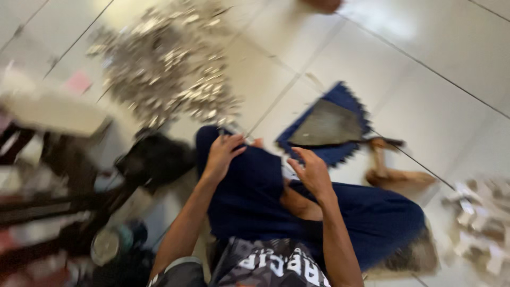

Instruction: The person sits on the tiled floor hammering flower-shaped metal cutouts flat on a small anvil block, repositioning each piece between strikes, then sets finished pieces onto piles around them and picks up new pieces to continue.

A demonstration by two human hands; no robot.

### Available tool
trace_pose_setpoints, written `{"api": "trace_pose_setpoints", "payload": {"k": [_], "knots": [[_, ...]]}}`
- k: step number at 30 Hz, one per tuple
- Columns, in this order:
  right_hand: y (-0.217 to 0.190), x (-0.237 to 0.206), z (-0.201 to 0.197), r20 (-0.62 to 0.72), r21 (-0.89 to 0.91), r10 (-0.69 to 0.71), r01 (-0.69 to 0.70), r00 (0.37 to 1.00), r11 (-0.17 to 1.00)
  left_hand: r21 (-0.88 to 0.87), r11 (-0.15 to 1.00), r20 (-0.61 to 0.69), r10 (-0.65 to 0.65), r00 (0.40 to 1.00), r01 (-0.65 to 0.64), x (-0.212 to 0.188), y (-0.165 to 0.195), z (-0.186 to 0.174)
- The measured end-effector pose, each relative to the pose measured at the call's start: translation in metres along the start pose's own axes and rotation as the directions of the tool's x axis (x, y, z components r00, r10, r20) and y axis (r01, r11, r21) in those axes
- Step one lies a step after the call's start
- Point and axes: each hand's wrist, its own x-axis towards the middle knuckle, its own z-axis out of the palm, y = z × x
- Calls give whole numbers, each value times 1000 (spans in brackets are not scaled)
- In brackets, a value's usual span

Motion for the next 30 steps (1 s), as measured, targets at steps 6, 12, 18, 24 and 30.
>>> {"api": "trace_pose_setpoints", "payload": {"k": [6,12,18,24,30], "knots": [[-15,-3,42,131,-25,129,-127,983,992,215,941,-239,310,920,-262,26,44,-27],[2,-2,65,151,-57,275,-270,949,961,784,532,-216,717,663,-321,131,70,-81],[9,26,88,129,60,328,-337,936,940,901,337,-62,723,688,-273,205,67,-87],[17,96,126,134,129,350,-366,927,921,932,253,1,715,699,-259,253,81,-93],[9,201,217,236,-33,64,-58,970,998,991,129,-99,613,784,25,257,86,-89]]}}
